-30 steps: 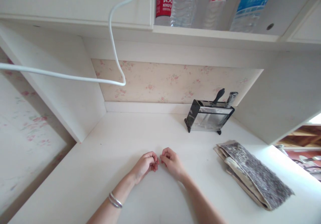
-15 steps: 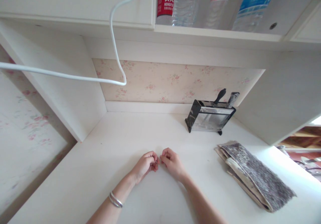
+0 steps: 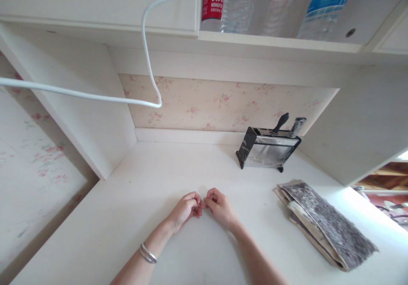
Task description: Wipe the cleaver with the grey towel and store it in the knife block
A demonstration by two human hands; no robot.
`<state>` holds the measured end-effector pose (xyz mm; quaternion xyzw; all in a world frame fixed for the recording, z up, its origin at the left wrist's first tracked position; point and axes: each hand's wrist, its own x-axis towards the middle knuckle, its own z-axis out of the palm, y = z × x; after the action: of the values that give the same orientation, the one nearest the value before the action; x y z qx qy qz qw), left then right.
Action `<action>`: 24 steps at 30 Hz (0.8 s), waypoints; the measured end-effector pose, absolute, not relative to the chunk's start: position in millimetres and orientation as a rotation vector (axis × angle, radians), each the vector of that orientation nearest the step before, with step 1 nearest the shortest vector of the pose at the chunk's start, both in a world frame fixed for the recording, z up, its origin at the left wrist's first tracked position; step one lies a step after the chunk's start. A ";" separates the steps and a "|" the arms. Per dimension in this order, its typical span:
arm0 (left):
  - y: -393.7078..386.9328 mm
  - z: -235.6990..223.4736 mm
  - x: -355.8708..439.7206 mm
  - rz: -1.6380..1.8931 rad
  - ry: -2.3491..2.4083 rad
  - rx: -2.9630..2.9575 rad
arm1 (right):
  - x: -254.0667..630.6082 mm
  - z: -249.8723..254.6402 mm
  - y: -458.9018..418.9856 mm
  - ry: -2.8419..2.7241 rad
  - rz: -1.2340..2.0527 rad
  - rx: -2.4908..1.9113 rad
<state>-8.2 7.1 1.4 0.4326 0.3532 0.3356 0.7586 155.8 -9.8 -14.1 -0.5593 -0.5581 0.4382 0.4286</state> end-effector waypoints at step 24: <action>5.4 4.2 -8.2 0.761 0.755 0.917 | 154.7 -12.6 -10.5 -1.396 1.091 -1.401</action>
<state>-8.2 5.4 4.2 0.4213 0.3471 0.3495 0.7615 154.7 -10.5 -12.6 -0.5610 -0.5587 0.4366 0.4272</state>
